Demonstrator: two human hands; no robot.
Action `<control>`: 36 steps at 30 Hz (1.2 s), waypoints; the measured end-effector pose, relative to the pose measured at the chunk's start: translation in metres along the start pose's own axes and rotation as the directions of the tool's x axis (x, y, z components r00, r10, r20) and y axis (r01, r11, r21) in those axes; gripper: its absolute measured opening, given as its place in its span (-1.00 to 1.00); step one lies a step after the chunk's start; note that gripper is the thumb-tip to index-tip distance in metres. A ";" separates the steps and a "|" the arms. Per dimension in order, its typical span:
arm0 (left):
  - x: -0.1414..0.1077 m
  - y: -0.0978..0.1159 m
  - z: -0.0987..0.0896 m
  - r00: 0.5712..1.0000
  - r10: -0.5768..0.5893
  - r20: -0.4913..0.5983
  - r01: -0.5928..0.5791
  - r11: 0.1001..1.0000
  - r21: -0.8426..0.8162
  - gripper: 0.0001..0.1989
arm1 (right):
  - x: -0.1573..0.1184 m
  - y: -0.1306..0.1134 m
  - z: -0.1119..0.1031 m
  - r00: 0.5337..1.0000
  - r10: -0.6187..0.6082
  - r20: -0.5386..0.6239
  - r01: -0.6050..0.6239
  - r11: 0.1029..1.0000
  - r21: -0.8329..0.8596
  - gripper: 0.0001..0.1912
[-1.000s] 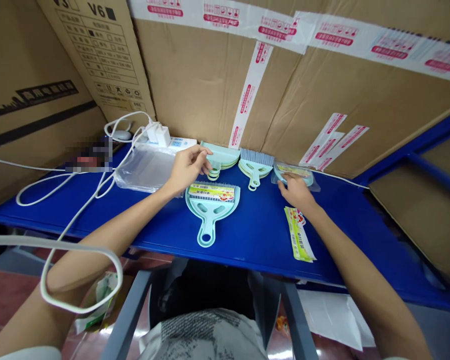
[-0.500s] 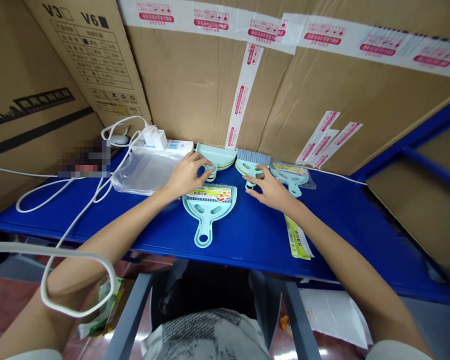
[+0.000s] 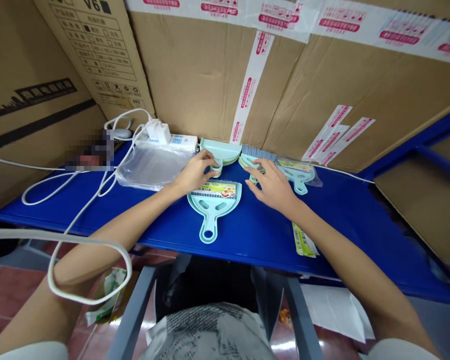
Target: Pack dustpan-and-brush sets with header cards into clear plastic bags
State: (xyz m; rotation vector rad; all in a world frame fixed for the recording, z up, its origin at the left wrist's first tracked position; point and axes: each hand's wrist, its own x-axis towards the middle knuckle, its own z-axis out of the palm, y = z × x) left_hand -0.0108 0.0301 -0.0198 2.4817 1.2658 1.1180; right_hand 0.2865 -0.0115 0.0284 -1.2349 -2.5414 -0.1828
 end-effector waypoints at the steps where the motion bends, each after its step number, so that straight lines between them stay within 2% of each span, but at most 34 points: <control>1: 0.000 0.000 0.000 1.000 0.004 -0.002 -0.004 1.000 -0.005 -0.86 | 0.003 -0.005 -0.003 0.999 -0.038 0.030 0.036 0.998 0.048 -0.50; 2: 0.000 0.000 0.000 1.000 0.010 -0.005 -0.010 1.000 -0.012 -0.83 | 0.006 -0.009 -0.004 0.992 -0.081 0.092 0.071 0.991 0.113 -0.45; 3: 0.001 0.000 -0.001 1.000 0.016 -0.011 -0.016 1.000 -0.025 -0.81 | 0.010 -0.011 -0.004 0.977 -0.126 0.170 0.094 0.979 0.183 -0.31; 5: 0.002 0.002 -0.003 0.999 0.017 -0.039 -0.019 0.998 -0.066 -0.78 | 0.017 -0.011 0.000 0.930 -0.191 0.313 0.096 0.950 0.296 0.10; 6: 0.002 0.003 -0.005 0.998 0.009 -0.063 -0.014 0.996 -0.085 -0.77 | 0.020 -0.010 0.003 0.911 -0.206 0.358 0.083 0.940 0.330 0.26; 8: 0.004 0.006 -0.011 0.992 -0.023 -0.123 0.011 0.995 -0.096 -0.77 | 0.022 -0.008 0.007 0.896 -0.208 0.392 0.055 0.929 0.367 0.39; 13: 0.007 0.007 -0.022 0.976 -0.086 -0.199 0.088 0.996 0.002 -0.81 | 0.017 -0.011 0.009 0.891 -0.098 0.443 -0.051 0.949 0.312 0.49; 17: 0.007 0.009 -0.022 0.971 -0.109 -0.211 0.119 0.992 0.035 -0.81 | 0.015 -0.016 0.001 0.818 0.009 0.576 -0.168 0.960 0.223 0.51; 20: 0.005 0.011 -0.020 0.974 -0.121 -0.190 0.132 0.990 0.050 -0.81 | 0.015 -0.018 -0.005 0.762 0.036 0.647 -0.243 0.941 0.234 0.46; 24: 0.004 0.016 -0.019 0.975 -0.124 -0.185 0.141 0.987 0.082 -0.79 | 0.010 -0.016 -0.009 0.759 0.060 0.648 -0.330 0.894 0.304 0.28; 26: 0.003 0.018 -0.019 0.974 -0.136 -0.182 0.153 0.984 0.087 -0.78 | 0.006 -0.012 -0.009 0.737 0.049 0.674 -0.447 0.784 0.431 0.20; 28: 0.002 0.021 -0.018 0.974 -0.144 -0.175 0.160 0.984 0.080 -0.77 | 0.003 -0.008 -0.007 0.686 -0.035 0.726 -0.583 0.571 0.578 0.12; 30: 0.001 0.022 -0.017 0.974 -0.141 -0.179 0.154 0.986 0.064 -0.76 | 0.001 -0.003 -0.005 0.643 -0.146 0.751 -0.680 0.343 0.648 0.00; 32: 0.001 0.024 -0.015 0.975 -0.131 -0.179 0.140 0.989 0.044 -0.76 | 0.000 0.001 -0.001 0.631 -0.203 0.749 -0.727 0.182 0.662 -0.21; 34: 0.000 0.025 -0.014 0.977 -0.117 -0.176 0.122 0.992 0.021 -0.76 | 0.002 0.003 0.005 0.632 -0.211 0.746 -0.748 0.086 0.658 -0.37; 36: 0.001 0.026 -0.013 0.977 -0.109 -0.185 0.109 0.994 -0.012 -0.75 | 0.004 0.004 0.011 0.645 -0.206 0.736 -0.744 0.052 0.666 -0.41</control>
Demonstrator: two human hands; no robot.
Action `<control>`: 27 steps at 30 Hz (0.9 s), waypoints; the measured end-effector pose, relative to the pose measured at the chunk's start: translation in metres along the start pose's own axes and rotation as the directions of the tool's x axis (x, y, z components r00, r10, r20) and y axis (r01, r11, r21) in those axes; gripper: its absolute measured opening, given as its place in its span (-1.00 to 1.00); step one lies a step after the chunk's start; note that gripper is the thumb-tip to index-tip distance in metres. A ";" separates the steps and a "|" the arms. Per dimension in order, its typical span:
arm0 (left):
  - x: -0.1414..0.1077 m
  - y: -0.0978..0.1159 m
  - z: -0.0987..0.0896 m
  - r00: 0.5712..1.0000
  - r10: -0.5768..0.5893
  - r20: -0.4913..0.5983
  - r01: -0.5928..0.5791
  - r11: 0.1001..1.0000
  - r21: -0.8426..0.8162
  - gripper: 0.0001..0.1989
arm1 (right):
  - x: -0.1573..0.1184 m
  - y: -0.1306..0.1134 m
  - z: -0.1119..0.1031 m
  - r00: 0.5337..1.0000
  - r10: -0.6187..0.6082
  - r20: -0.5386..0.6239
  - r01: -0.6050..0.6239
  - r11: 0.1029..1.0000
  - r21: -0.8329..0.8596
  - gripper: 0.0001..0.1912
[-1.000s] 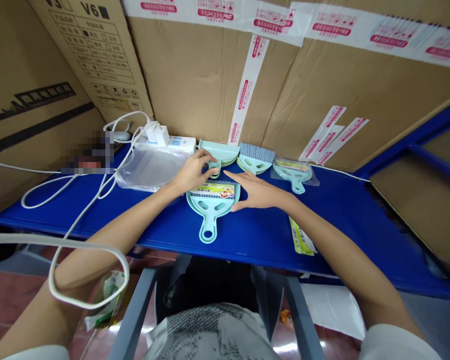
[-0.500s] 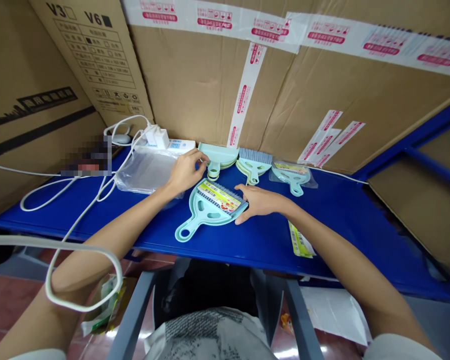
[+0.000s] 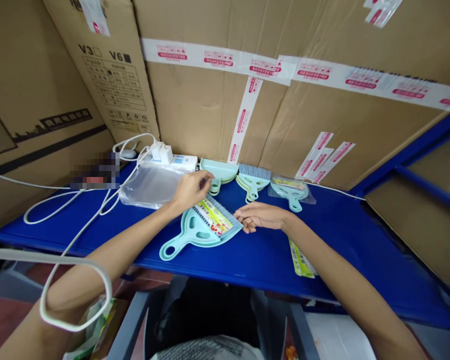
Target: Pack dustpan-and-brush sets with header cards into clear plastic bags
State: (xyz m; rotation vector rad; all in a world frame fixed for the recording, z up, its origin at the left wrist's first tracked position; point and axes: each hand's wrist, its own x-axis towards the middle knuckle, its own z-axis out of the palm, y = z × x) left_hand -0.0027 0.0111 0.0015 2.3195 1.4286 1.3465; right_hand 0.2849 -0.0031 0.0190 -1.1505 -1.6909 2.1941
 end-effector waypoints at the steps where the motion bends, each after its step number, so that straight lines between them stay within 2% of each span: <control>1: 0.000 0.001 0.000 1.000 -0.002 -0.010 0.001 1.000 -0.022 -0.75 | 0.003 0.001 0.000 1.000 -0.007 -0.003 0.007 1.000 -0.005 -0.42; 4: 0.001 0.004 -0.003 0.999 -0.037 -0.022 0.034 0.993 -0.111 -0.76 | 0.006 0.005 0.003 0.999 -0.034 -0.012 0.034 0.999 -0.024 -0.41; 7: 0.002 0.006 -0.005 0.993 -0.119 -0.012 0.112 0.960 -0.258 -0.77 | 0.003 0.009 0.009 0.998 -0.066 -0.024 0.066 0.998 0.002 -0.42; 10: 0.005 0.004 -0.008 0.976 -0.218 -0.004 0.194 0.877 -0.440 -0.75 | -0.005 0.015 0.013 0.989 -0.129 -0.068 0.132 0.990 0.041 -0.45; 13: 0.009 0.003 -0.011 0.960 -0.280 0.003 0.235 0.800 -0.552 -0.73 | -0.016 0.020 0.013 0.976 -0.183 -0.115 0.188 0.981 0.042 -0.45; 20: 0.014 0.004 -0.015 0.942 -0.336 0.014 0.271 0.731 -0.626 -0.76 | -0.045 0.017 -0.003 0.975 -0.205 -0.083 0.200 0.978 -0.064 -0.49; 23: 0.014 0.004 -0.013 0.934 -0.357 0.008 0.273 0.700 -0.660 -0.75 | -0.055 0.011 -0.014 0.962 -0.249 -0.109 0.241 0.967 -0.081 -0.50; 25: 0.013 0.006 -0.013 0.928 -0.369 0.044 0.296 0.661 -0.690 -0.74 | -0.060 0.007 -0.022 0.940 -0.300 -0.166 0.292 0.954 -0.071 -0.51; 27: 0.012 0.009 -0.014 0.918 -0.367 0.149 0.351 0.580 -0.735 -0.69 | -0.062 0.005 -0.029 0.898 -0.366 -0.244 0.366 0.930 -0.048 -0.51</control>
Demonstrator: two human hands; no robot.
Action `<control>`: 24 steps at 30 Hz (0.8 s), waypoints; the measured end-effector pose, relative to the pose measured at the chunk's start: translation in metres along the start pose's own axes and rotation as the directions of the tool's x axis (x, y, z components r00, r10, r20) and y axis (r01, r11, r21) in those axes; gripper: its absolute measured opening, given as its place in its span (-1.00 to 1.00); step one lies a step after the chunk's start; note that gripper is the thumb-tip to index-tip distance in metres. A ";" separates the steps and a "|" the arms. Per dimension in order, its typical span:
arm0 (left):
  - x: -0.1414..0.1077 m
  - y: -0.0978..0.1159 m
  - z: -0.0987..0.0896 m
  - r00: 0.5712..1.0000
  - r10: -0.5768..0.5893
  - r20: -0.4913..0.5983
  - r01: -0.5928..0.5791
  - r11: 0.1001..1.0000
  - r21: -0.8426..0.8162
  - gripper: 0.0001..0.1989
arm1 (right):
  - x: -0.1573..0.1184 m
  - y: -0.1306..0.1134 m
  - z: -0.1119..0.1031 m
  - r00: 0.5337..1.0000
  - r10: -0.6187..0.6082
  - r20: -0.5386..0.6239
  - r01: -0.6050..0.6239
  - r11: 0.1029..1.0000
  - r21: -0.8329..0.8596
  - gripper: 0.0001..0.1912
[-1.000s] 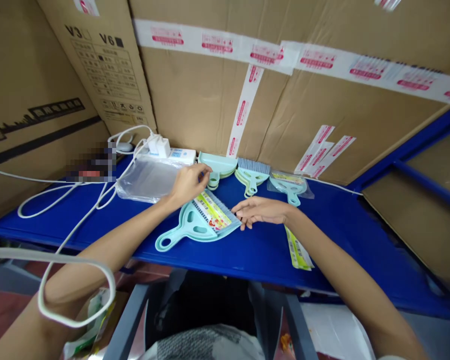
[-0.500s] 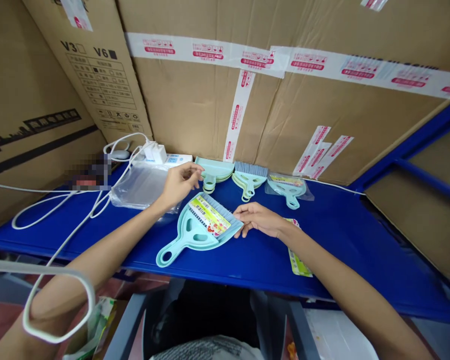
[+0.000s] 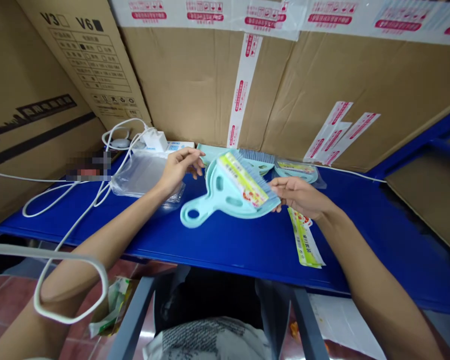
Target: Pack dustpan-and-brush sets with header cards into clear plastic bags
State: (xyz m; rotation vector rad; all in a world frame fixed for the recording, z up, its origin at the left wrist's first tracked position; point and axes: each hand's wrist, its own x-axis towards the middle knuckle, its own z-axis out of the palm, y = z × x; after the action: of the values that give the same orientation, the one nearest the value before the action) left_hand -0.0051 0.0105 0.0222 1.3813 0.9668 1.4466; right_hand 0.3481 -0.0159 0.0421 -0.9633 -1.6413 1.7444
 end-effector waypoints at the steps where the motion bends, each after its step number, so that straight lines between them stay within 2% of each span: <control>1: -0.001 0.002 0.001 0.997 -0.051 0.063 0.054 0.998 -0.045 -0.63 | 0.001 0.000 -0.002 0.998 -0.038 -0.044 0.039 0.999 0.021 -0.51; 4: -0.007 0.011 0.003 0.936 -0.185 0.299 0.231 0.965 -0.127 -0.36 | 0.004 0.002 -0.005 0.981 -0.115 -0.155 0.127 0.990 0.065 -0.49; 6: -0.010 0.015 0.005 0.894 -0.228 0.385 0.296 0.946 -0.128 -0.25 | 0.005 0.004 -0.004 0.973 -0.123 -0.195 0.138 0.988 0.066 -0.49; 8: -0.012 0.015 0.008 0.888 -0.243 0.389 0.313 0.941 -0.126 -0.26 | 0.004 0.005 -0.003 0.973 -0.109 -0.202 0.121 0.991 0.051 -0.50; 10: -0.014 0.009 0.011 0.897 -0.258 0.359 0.317 0.941 -0.118 -0.36 | 0.003 0.005 -0.004 0.980 -0.081 -0.180 0.086 0.996 0.021 -0.51; 13: -0.014 -0.003 0.013 0.887 -0.311 0.342 0.362 0.927 -0.097 -0.48 | 0.004 0.006 -0.006 0.989 -0.039 -0.141 0.036 0.999 -0.024 -0.55; 18: -0.016 -0.008 0.015 0.853 -0.355 0.382 0.415 0.906 -0.084 -0.62 | 0.009 0.009 -0.003 0.947 -0.072 -0.312 0.081 0.997 0.015 -0.58; 20: -0.019 -0.004 0.017 0.847 -0.356 0.394 0.416 0.907 -0.073 -0.62 | 0.010 0.012 0.002 0.934 -0.086 -0.346 0.083 0.996 -0.024 -0.46; 24: -0.024 0.002 0.022 0.827 -0.352 0.439 0.411 0.910 -0.045 -0.60 | 0.012 0.020 0.014 0.898 -0.166 -0.408 0.110 0.982 -0.156 -0.05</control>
State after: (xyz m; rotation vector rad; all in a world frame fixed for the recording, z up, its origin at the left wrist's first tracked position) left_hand 0.0166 -0.0139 0.0180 1.2394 0.7852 0.8454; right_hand 0.3311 -0.0163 0.0210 -1.1575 -1.5075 1.2394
